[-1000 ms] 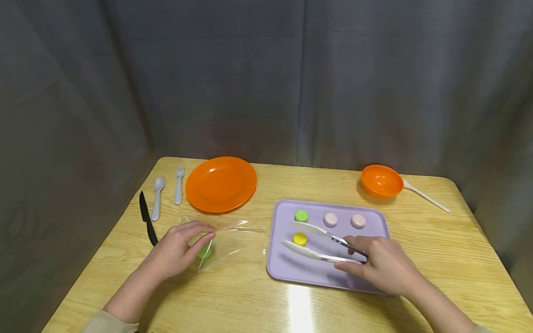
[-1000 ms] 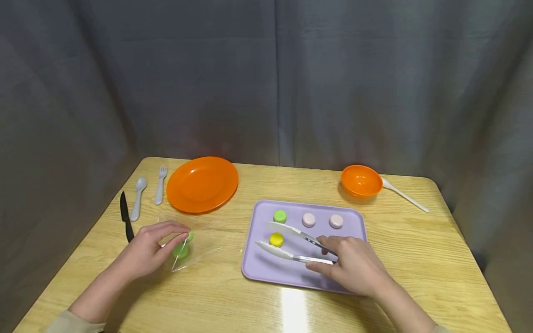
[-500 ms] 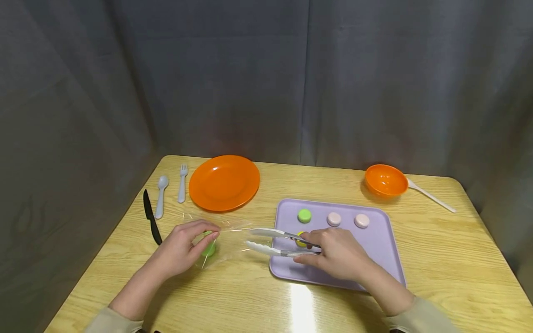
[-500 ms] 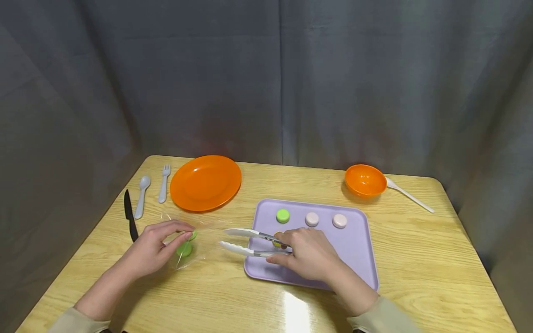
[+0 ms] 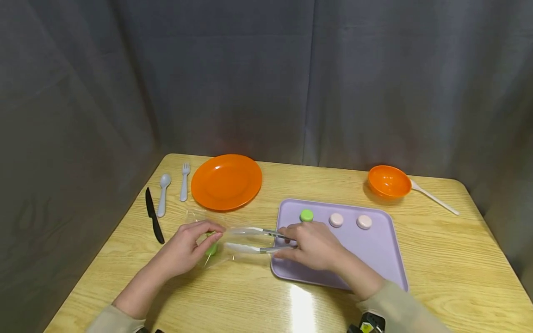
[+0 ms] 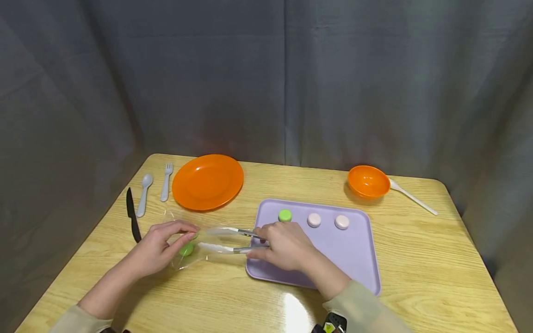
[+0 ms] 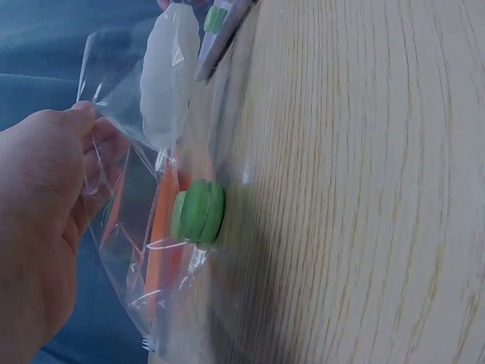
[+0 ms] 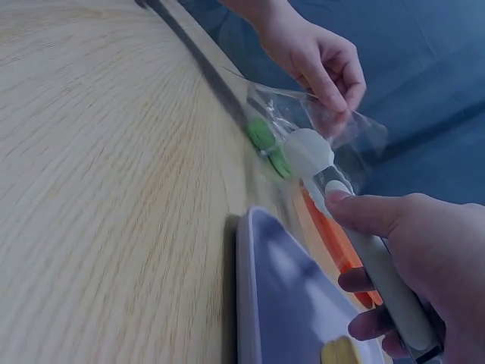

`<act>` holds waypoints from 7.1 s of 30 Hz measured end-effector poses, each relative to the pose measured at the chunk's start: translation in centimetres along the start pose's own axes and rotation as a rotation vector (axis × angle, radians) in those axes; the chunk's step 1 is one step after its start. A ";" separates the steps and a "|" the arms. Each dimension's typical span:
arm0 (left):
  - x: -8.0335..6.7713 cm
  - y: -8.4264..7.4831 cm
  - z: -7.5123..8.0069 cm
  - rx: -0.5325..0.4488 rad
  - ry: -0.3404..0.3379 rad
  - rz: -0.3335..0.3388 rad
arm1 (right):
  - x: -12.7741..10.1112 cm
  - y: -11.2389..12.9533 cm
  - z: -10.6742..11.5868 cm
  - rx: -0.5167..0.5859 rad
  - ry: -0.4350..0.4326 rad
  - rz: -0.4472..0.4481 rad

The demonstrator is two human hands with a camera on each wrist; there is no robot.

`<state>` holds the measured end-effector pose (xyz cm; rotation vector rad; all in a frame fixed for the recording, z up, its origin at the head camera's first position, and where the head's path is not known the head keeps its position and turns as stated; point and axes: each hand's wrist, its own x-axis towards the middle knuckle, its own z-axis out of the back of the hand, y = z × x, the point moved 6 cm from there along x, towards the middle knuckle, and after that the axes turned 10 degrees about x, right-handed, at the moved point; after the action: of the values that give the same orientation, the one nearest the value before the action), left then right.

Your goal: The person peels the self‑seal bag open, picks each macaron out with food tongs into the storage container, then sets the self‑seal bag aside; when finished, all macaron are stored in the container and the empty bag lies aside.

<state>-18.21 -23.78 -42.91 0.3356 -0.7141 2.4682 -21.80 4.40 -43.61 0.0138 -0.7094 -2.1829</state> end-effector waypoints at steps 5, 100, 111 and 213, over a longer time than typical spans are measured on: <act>0.2 -0.1 -0.1 -0.010 -0.001 -0.003 | 1.2 0.9 -0.8 -0.010 0.023 0.052; -0.4 0.3 -0.8 -0.018 -0.025 0.020 | -17.9 -8.5 12.2 -0.239 -0.075 -0.307; -0.4 0.4 -0.7 -0.005 -0.010 0.041 | -18.3 -8.7 11.9 -0.222 -0.072 -0.318; -0.7 0.5 -1.1 0.005 -0.018 0.042 | -5.4 0.5 4.1 -0.052 -0.119 -0.121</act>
<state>-17.99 -23.89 -44.33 0.3491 -0.7293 2.5095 -18.85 10.01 -41.07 -0.1029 -0.7347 -2.3326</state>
